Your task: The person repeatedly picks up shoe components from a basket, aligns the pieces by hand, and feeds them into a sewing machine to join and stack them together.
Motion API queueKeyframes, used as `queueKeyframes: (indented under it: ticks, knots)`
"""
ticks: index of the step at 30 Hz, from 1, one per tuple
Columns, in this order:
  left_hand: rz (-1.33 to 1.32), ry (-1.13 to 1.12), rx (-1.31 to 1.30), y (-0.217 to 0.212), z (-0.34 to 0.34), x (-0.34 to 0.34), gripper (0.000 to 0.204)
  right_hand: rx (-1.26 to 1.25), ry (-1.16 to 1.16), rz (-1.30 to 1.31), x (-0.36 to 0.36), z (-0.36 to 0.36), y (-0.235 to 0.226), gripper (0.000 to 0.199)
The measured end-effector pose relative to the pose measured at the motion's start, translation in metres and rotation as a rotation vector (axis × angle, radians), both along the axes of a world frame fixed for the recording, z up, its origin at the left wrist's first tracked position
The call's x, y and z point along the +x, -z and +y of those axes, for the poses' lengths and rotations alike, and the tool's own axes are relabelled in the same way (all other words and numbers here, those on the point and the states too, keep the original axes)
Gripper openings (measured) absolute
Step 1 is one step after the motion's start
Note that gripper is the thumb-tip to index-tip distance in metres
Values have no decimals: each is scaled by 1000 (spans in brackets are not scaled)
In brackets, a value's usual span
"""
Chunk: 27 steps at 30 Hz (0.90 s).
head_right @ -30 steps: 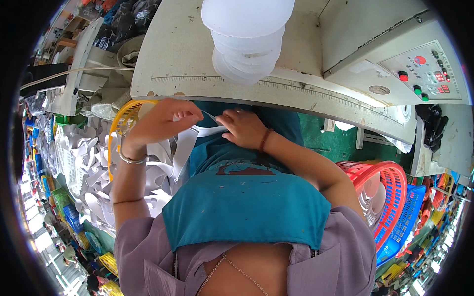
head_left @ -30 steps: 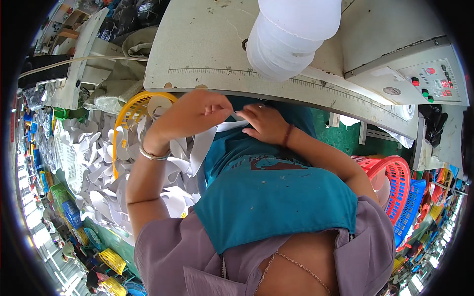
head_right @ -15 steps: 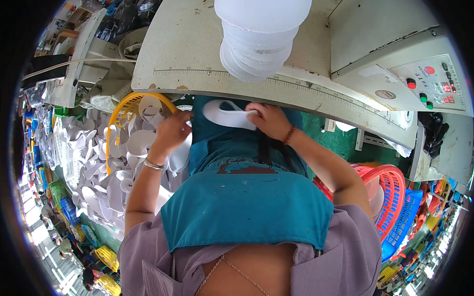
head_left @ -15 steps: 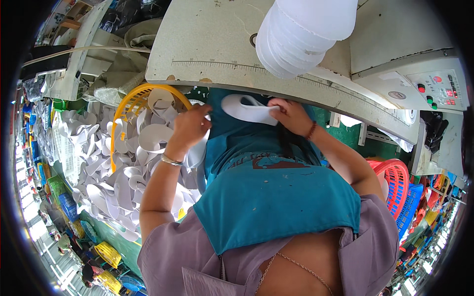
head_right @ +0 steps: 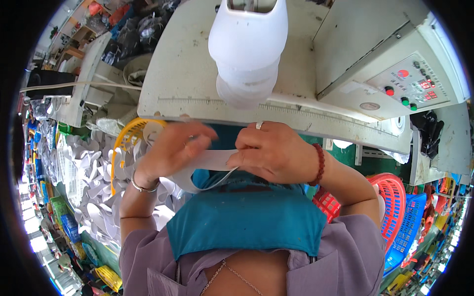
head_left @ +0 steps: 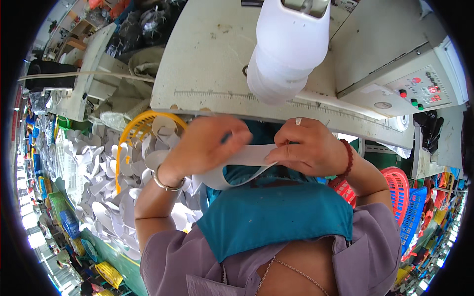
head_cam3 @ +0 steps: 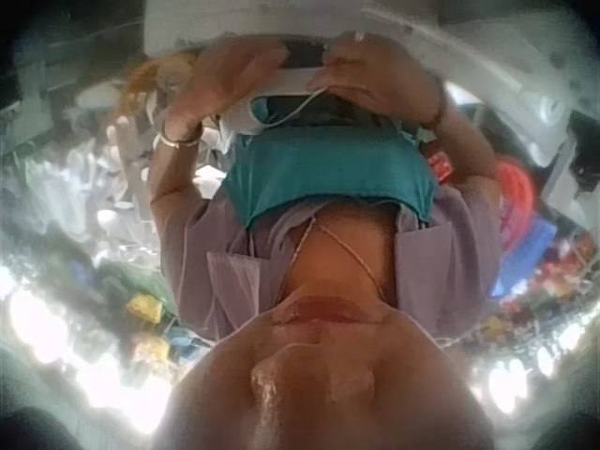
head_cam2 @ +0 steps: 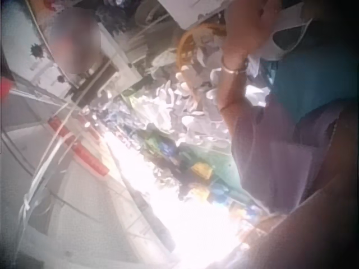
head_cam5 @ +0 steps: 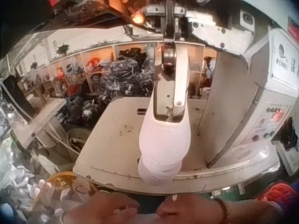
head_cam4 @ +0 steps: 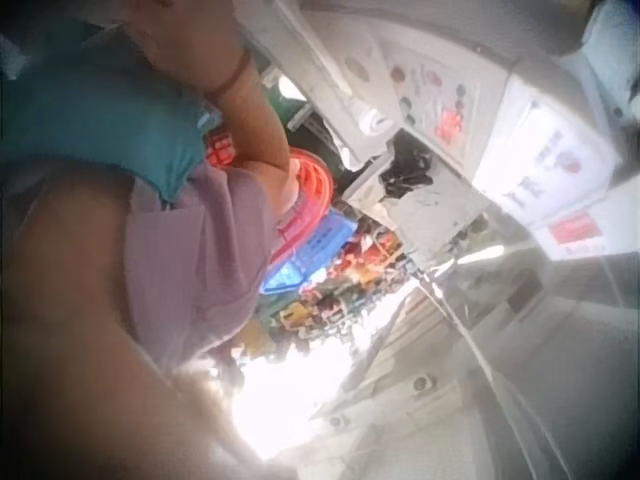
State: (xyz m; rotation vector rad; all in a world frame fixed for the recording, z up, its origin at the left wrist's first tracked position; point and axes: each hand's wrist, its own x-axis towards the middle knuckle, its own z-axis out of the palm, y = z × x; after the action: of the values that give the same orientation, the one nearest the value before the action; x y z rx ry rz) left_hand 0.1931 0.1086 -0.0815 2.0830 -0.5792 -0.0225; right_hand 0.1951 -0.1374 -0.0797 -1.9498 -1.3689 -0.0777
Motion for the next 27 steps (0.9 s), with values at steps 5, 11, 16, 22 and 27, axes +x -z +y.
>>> queueKeyframes:
  ticks: [5,11,16,22,27]
  knots:
    - [643,440,-149,-18,-25,15,25,179,60,-128,14,-8,-34,35]
    - [650,313,-565,-73,-43,25,24,609,181,603,3,-7,-57,51]
    - [418,348,-615,-110,-50,49,23,744,87,995,24,-18,-77,23]
    - [604,464,-918,-145,-48,98,17,861,71,852,65,-23,-115,16]
    - [335,378,-874,-161,-56,122,13,962,-3,732,99,-31,-125,14]
